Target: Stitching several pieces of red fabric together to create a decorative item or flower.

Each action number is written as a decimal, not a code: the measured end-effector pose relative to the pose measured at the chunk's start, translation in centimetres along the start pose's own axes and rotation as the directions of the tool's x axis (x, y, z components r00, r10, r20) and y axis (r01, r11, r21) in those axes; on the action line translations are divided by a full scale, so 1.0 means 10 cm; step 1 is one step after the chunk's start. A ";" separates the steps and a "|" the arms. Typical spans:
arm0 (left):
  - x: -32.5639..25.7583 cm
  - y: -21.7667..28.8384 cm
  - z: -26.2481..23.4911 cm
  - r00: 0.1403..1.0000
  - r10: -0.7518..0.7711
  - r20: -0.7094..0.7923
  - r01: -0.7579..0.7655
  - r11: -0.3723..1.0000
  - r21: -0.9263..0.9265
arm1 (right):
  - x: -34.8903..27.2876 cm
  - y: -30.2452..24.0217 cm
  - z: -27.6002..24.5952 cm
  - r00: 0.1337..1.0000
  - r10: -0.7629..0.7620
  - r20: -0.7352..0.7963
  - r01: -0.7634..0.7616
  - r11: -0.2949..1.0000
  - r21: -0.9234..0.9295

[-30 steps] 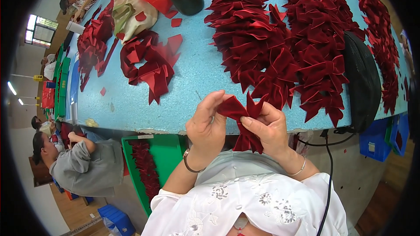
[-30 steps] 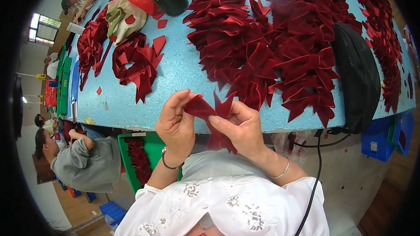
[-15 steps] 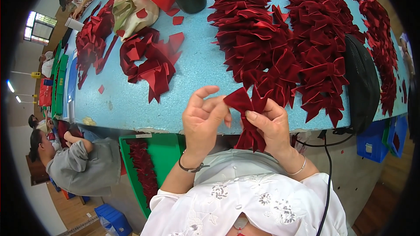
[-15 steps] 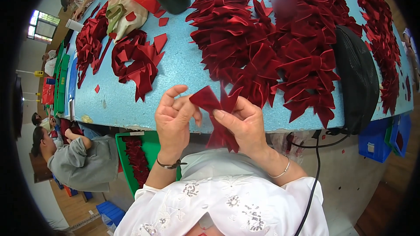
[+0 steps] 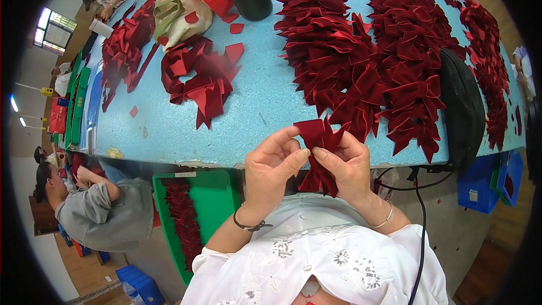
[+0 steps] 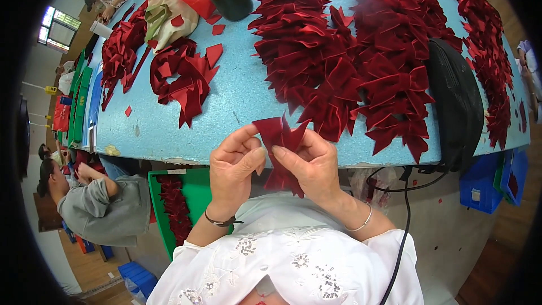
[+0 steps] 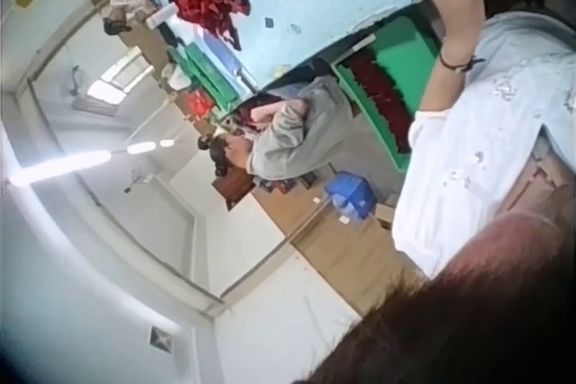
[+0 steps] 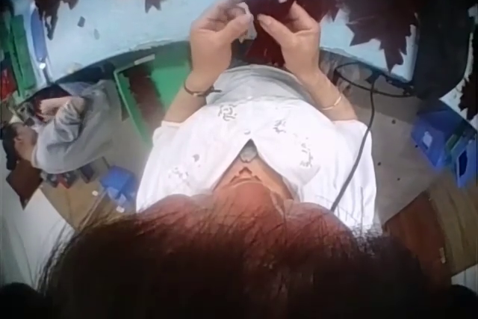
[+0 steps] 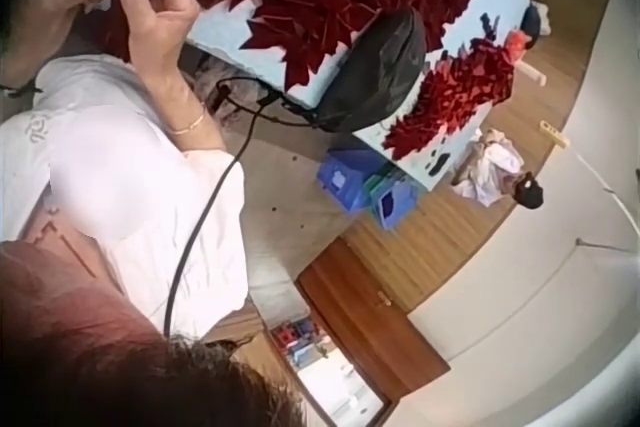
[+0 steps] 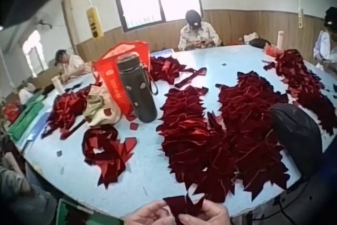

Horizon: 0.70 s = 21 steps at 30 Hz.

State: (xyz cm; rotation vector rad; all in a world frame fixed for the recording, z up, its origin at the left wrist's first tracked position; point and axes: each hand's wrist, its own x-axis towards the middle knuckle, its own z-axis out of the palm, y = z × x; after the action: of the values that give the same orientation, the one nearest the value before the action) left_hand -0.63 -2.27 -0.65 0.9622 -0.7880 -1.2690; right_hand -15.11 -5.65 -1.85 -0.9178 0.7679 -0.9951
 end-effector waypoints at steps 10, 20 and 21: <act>-0.07 0.09 -0.03 0.954 -0.232 0.191 0.289 0.885 -0.366 | -0.09 0.00 -0.02 0.997 -0.075 0.034 0.077 0.994 -0.076; -0.14 0.03 0.14 0.992 0.121 -0.033 -0.098 0.910 0.402 | -0.11 -0.02 -0.09 0.999 -0.017 0.047 0.019 0.999 -0.042; -0.15 0.01 0.13 0.992 0.119 -0.032 -0.096 0.910 0.404 | -0.11 -0.01 -0.09 0.999 -0.029 0.038 0.030 0.999 -0.031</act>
State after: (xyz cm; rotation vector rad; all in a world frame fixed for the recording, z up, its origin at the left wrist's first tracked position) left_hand -1.99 -1.03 0.06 1.2593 -1.0687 -0.9956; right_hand -16.37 -4.89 -1.99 -0.9747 0.7424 -0.9910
